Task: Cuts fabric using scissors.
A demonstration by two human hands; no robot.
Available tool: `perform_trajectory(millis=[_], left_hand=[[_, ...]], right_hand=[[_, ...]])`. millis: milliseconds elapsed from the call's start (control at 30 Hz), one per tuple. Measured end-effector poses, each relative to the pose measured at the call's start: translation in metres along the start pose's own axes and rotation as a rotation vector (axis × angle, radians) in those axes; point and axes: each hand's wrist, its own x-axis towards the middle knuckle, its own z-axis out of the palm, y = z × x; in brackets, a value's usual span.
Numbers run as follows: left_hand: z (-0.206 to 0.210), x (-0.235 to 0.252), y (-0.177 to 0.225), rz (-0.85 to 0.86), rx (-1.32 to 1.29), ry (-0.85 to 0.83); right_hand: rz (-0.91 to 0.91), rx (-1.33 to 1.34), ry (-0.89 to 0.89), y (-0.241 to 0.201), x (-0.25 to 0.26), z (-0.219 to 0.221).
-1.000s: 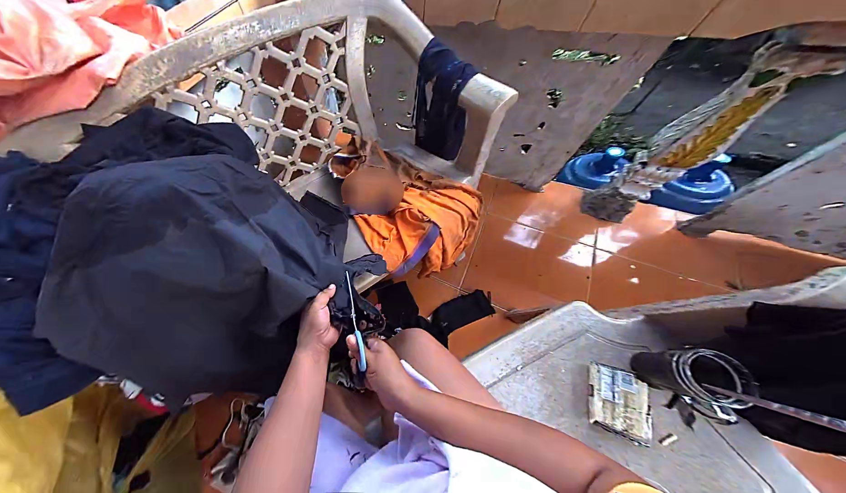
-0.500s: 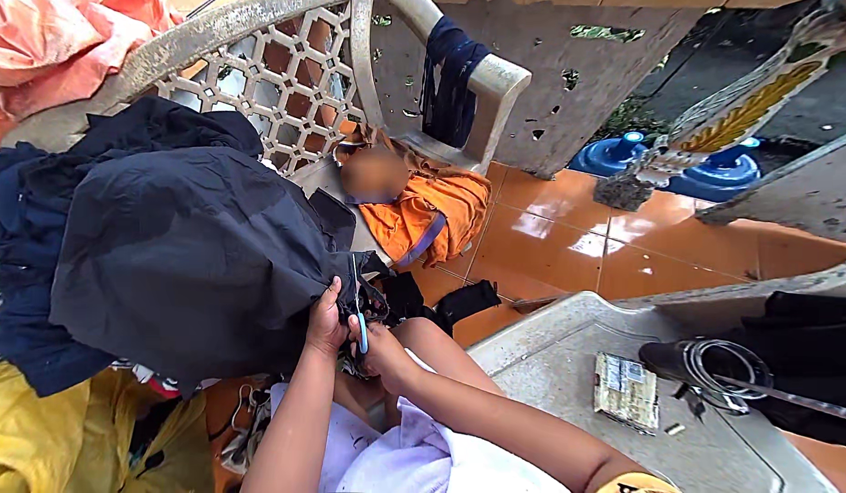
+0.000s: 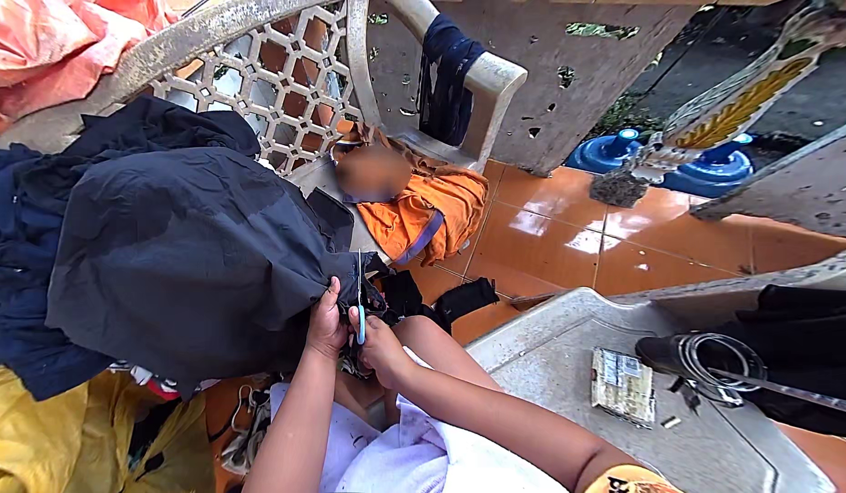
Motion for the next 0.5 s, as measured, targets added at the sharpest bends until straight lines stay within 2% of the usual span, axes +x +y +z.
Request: perform_trajectory(millis=[367,500], left_hand=[[0.0063,-0.0054,0.0006,0.023,-0.003,0.005],[0.0068,-0.0049,0.0063,-0.015,0.001,0.015]], right_hand=[[-0.092,-0.02,0.128,0.0062,0.001,0.0063],[-0.037,0.038,0.093,0.0031,-0.0017,0.0075]])
